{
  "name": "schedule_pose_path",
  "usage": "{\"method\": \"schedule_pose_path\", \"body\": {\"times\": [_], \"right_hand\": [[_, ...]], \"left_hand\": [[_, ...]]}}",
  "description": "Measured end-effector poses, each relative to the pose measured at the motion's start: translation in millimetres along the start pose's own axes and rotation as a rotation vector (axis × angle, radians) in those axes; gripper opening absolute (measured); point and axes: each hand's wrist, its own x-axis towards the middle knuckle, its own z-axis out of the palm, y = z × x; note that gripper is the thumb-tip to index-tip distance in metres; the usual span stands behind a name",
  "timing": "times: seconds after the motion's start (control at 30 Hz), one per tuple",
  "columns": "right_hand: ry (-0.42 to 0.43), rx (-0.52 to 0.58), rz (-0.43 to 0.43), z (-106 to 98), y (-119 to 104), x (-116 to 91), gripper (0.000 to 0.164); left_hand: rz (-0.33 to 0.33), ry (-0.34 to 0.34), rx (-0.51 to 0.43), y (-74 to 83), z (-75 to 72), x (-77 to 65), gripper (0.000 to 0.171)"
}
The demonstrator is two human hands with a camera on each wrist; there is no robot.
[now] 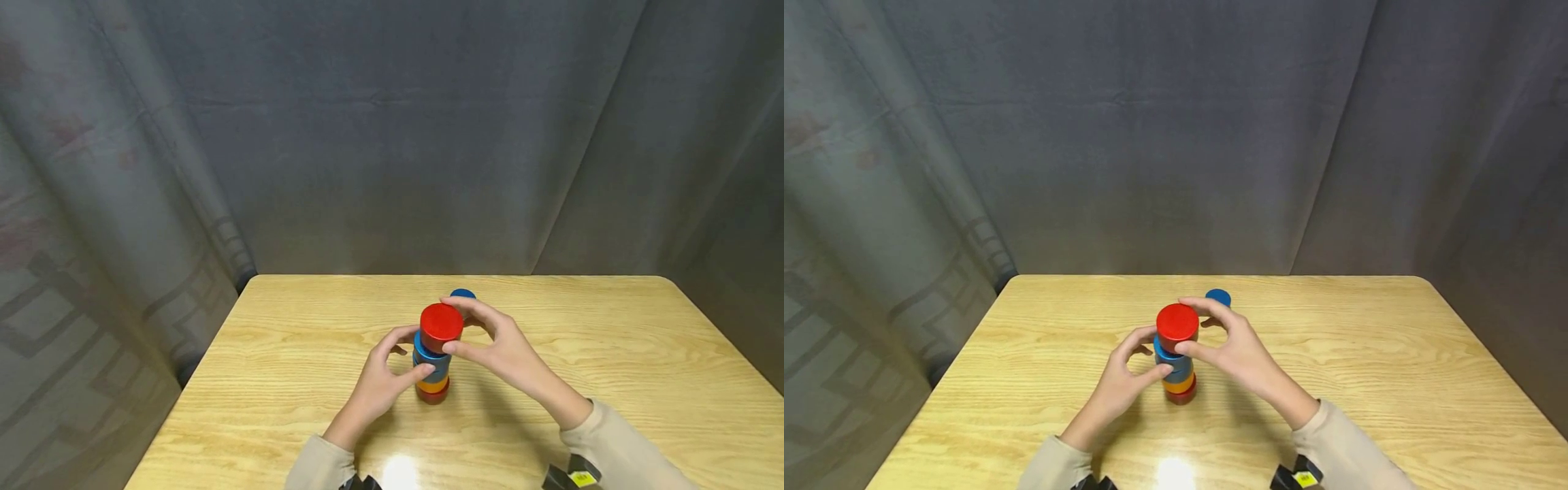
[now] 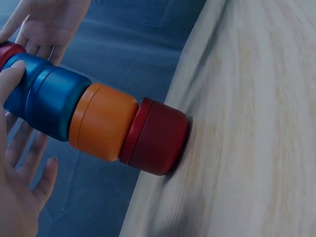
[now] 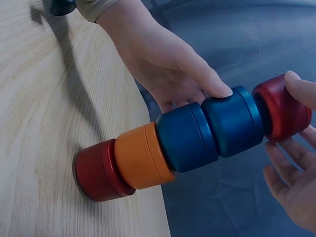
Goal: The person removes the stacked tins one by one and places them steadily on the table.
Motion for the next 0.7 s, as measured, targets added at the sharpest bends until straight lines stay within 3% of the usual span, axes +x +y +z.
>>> {"method": "schedule_pose_path", "body": {"times": [0.23, 0.7], "right_hand": [[0.021, -0.014, 0.014, -6, -1, -2, 0.058], [0.082, -0.056, 0.033, -20, -1, 2, 0.057]], "left_hand": [[0.017, -0.002, 0.002, 0.8, 0.9, -1.0, 0.051], [-0.021, 0.000, -0.009, 0.6, 0.3, -1.1, 0.051]]}}
